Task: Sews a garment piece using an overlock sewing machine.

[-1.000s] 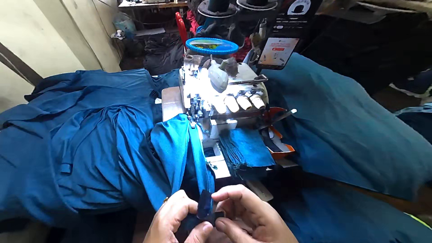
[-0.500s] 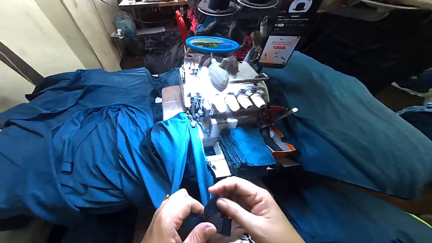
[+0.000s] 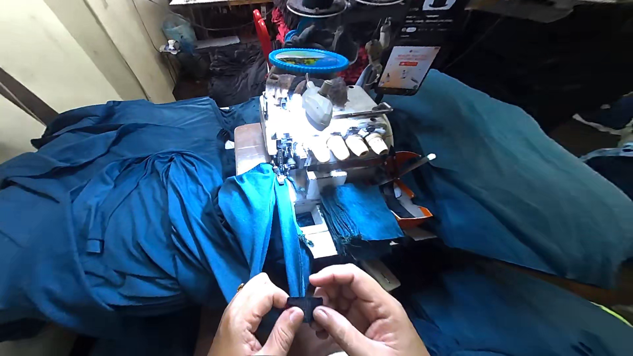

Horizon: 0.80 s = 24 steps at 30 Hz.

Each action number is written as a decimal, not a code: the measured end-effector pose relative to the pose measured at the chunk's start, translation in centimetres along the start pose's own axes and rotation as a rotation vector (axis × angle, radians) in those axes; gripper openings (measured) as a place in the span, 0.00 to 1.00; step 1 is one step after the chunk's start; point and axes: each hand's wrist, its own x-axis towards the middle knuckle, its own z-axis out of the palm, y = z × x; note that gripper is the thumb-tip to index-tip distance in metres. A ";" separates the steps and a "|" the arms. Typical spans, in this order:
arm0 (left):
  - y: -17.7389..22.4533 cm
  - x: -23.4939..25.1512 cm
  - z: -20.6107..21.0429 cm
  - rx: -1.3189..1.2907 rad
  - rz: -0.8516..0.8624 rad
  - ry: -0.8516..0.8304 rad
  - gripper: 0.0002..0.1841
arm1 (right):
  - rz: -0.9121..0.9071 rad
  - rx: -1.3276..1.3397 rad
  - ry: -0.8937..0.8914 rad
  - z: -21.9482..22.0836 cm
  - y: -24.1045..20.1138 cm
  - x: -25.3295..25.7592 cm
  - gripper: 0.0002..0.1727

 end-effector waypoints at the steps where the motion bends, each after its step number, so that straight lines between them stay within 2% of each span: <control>1: 0.0 0.0 -0.2 0.000 0.002 -0.013 0.12 | 0.003 -0.005 -0.002 0.0 0.0 0.0 0.17; 17: 0.0 0.1 -0.1 0.005 0.008 -0.034 0.09 | 0.068 -0.025 -0.014 -0.3 -0.2 0.0 0.15; 24: 0.2 -0.1 -0.4 0.197 0.087 -0.078 0.10 | -0.003 -0.325 -0.233 -2.0 -1.0 1.1 0.06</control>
